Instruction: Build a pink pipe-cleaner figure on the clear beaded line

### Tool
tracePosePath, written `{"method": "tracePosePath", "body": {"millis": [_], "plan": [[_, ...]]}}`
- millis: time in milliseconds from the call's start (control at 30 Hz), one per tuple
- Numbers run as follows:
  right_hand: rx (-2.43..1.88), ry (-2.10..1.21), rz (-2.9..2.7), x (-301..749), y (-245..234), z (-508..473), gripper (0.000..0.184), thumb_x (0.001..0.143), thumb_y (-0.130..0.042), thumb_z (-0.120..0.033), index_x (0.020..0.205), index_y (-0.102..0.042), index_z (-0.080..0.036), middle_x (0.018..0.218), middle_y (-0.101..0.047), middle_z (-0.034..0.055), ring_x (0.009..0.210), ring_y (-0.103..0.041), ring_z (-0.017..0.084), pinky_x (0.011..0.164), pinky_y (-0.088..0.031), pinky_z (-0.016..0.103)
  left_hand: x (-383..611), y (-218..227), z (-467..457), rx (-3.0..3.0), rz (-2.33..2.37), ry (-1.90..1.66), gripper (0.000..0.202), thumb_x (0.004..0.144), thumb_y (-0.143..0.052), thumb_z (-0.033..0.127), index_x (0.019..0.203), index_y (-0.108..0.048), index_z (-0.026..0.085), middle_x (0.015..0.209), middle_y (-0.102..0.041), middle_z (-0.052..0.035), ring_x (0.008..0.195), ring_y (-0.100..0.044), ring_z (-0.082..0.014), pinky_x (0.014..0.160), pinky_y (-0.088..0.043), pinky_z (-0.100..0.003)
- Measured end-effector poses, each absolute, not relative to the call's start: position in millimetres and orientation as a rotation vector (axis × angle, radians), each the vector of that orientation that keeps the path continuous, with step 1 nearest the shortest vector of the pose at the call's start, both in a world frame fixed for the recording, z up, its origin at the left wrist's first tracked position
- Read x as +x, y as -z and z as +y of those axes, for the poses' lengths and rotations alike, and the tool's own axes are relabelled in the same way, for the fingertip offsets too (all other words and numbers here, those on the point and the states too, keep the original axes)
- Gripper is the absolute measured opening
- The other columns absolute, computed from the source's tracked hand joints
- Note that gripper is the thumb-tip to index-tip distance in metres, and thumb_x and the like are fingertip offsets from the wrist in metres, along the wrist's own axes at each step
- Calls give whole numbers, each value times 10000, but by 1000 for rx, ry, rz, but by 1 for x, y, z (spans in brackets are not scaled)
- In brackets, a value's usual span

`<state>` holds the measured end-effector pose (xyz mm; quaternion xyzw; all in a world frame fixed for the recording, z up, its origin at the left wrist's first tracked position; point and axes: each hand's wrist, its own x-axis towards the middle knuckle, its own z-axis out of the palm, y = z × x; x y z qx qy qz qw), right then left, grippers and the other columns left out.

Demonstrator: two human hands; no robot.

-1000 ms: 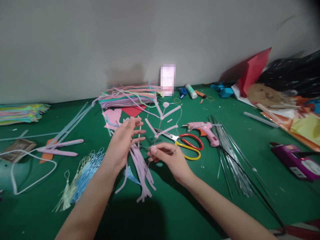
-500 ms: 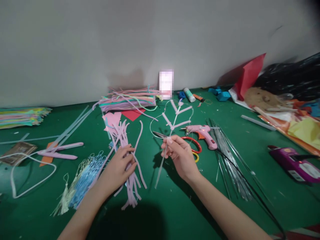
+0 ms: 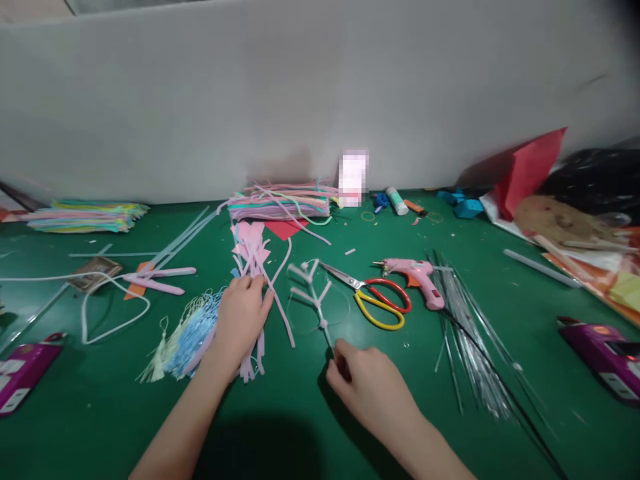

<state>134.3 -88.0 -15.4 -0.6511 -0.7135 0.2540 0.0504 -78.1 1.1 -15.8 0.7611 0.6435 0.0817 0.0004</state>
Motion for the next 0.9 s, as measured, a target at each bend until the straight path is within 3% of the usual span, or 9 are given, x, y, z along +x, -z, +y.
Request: {"method": "tracePosePath", "body": {"millis": [100,233,333,433,533,667,900], "plan": [[-1981,-799,-2162,136,19,-88,233,910,-463,-325,711,-515,-216,596,-650,26,548,-632,193,479,-231,245,-72,19,6,2295,2119,-207,248,846,-512,384,845,-647,176,843,-661,-138,876,-596,-330,762,-455,-411],[-2061,-683,-2206,135,21,-85,273,926,-468,-438,852,-545,-187,680,-699,78,608,-682,247,464,-233,260,-66,28,7,2183,2171,-310,202,827,-463,254,781,-635,161,814,-662,-153,870,-595,-332,762,-437,-418],[-2117,-592,-2306,126,23,-85,177,931,-456,-281,899,-574,-152,738,-721,116,646,-705,270,447,-226,271,-66,32,7,2060,2162,-421,163,778,-472,218,722,-619,177,773,-665,-134,832,-604,-315,738,-434,-397],[-2137,-627,-2377,119,22,-92,172,887,-441,-138,880,-613,-135,747,-726,132,664,-713,279,451,-237,277,-74,34,8,1910,2062,-521,152,751,-507,279,680,-610,194,663,-651,-59,665,-613,-241,617,-435,-312],[-2060,-728,-2458,121,20,-106,161,846,-483,-143,847,-644,-138,749,-727,142,688,-712,294,469,-240,287,-85,34,8,1795,1947,-631,240,769,-497,366,723,-639,177,645,-652,-28,595,-601,-194,552,-422,-261],[-2029,-776,-2447,133,24,-120,233,914,-435,-240,835,-640,-163,731,-724,122,660,-702,284,476,-205,297,-95,33,8,1755,1896,-721,351,798,-476,460,762,-677,174,655,-659,-16,605,-594,-183,553,-413,-247],[-2029,-767,-2200,152,39,-117,331,969,-356,-407,782,-540,-205,674,-685,65,631,-671,253,505,-254,279,-103,29,10,1754,2242,-929,321,854,-451,383,1010,-656,192,744,-685,-36,671,-614,-204,646,-408,-272]]}}
